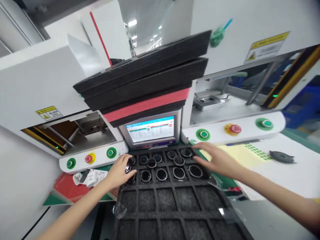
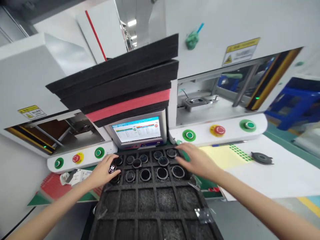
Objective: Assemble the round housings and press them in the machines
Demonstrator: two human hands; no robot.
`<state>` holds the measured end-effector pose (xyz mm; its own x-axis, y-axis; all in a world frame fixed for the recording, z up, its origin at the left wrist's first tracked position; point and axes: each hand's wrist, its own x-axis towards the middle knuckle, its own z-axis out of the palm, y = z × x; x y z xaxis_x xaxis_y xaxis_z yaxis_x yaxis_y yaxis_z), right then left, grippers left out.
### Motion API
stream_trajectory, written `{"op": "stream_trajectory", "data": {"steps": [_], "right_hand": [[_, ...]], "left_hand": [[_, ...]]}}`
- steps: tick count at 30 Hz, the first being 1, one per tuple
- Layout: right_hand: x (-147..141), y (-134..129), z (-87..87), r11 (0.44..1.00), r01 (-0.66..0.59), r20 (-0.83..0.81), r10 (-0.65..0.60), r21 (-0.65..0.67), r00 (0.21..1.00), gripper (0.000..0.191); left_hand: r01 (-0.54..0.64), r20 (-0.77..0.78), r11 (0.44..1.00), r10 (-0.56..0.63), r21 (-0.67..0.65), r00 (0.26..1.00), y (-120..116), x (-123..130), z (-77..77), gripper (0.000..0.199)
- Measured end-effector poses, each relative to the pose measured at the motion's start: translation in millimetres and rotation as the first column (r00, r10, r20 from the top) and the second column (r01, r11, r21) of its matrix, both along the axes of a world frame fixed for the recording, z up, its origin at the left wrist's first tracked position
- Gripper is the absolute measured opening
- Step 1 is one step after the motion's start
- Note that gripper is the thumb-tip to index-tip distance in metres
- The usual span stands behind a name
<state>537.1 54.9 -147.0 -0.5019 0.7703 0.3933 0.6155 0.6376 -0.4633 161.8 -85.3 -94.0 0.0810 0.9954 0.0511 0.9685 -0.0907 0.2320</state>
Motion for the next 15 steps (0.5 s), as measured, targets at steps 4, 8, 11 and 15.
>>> {"op": "stream_trajectory", "data": {"steps": [4,8,11,15], "right_hand": [[-55.3,-18.3,-4.4,0.975,-0.221,0.101,0.223,-0.028,0.970,0.034],[-69.3,-27.5,0.1,0.966,-0.257,0.126,0.257,-0.017,0.958,0.023],[-67.0,-27.5,3.2,0.968,-0.251,0.121,0.252,-0.025,0.960,0.022],[-65.6,-22.5,2.5,0.974,-0.220,0.096,0.225,-0.056,0.970,0.021]], "left_hand": [[-0.003,-0.032,0.999,0.001,-0.035,1.000,18.9,49.8,-2.0,0.042],[-0.019,-0.061,0.997,0.014,-0.077,0.998,37.8,78.0,-13.6,0.032],[-0.016,-0.071,0.996,0.010,-0.086,0.997,44.9,81.1,-16.9,0.024],[0.004,-0.056,1.000,-0.006,-0.028,0.998,36.0,69.7,-6.3,0.024]]}}
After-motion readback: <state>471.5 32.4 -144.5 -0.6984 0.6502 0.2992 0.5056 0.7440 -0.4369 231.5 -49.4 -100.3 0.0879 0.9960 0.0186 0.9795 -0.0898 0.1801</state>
